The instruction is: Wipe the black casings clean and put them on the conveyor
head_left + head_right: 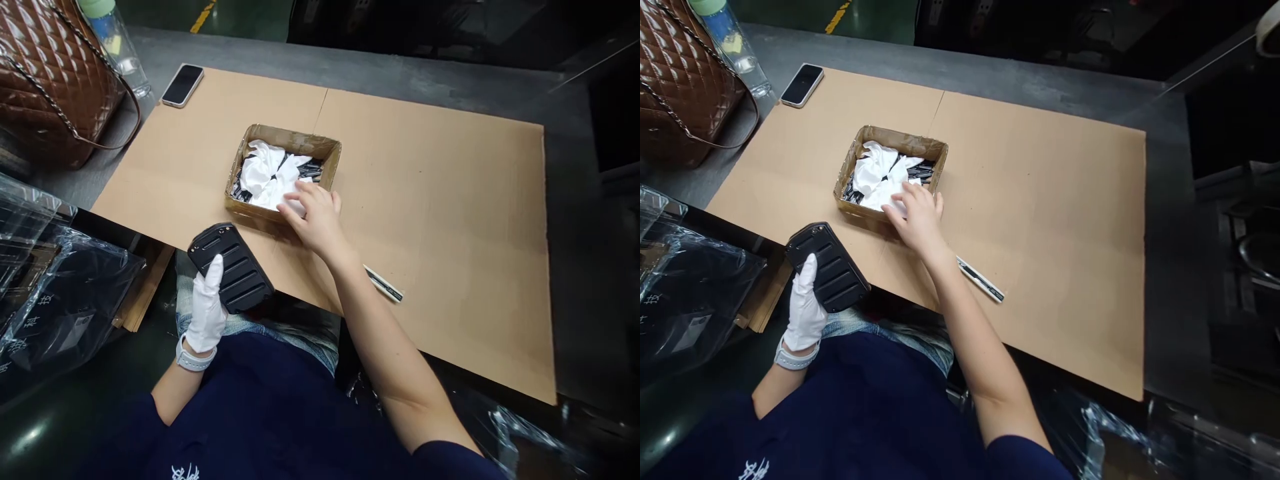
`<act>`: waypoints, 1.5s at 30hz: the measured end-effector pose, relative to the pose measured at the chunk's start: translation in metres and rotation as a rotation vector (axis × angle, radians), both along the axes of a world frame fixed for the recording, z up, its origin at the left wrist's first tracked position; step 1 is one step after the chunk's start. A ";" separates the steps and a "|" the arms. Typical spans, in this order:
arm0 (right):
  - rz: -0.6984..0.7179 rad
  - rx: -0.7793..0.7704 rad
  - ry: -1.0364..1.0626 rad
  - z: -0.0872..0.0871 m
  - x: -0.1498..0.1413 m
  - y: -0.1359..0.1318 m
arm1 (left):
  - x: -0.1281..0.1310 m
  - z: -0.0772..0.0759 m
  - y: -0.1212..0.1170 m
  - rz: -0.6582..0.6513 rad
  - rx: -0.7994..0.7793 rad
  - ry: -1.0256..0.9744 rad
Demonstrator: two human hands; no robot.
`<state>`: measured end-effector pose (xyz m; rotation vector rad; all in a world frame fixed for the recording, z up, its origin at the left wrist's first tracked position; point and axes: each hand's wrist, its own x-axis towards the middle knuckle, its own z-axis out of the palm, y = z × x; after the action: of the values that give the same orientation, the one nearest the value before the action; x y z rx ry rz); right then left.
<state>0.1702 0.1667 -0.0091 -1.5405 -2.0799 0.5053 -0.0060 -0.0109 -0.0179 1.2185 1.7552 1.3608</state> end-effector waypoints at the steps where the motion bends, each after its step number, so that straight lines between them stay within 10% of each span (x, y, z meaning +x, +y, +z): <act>1: -0.005 -0.002 0.001 -0.001 0.000 -0.003 | 0.000 0.003 0.001 0.007 -0.003 0.041; 8: 0.015 0.110 0.048 0.014 -0.005 0.034 | 0.022 0.039 0.023 0.028 -0.238 -0.295; 16: 0.051 -0.094 -0.224 -0.014 -0.011 0.109 | 0.019 0.037 0.016 0.026 -0.247 -0.590; 31: 0.067 0.172 0.828 0.035 -0.017 0.077 | 0.018 0.033 0.013 -0.069 -0.368 -0.686; 45: 0.060 0.154 0.882 0.069 0.026 0.057 | 0.032 0.036 0.013 -0.184 -0.467 -0.607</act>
<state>0.1958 0.2240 0.0603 -0.9087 -1.4260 0.8357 0.0255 0.0018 0.0183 0.6054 1.3724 0.9919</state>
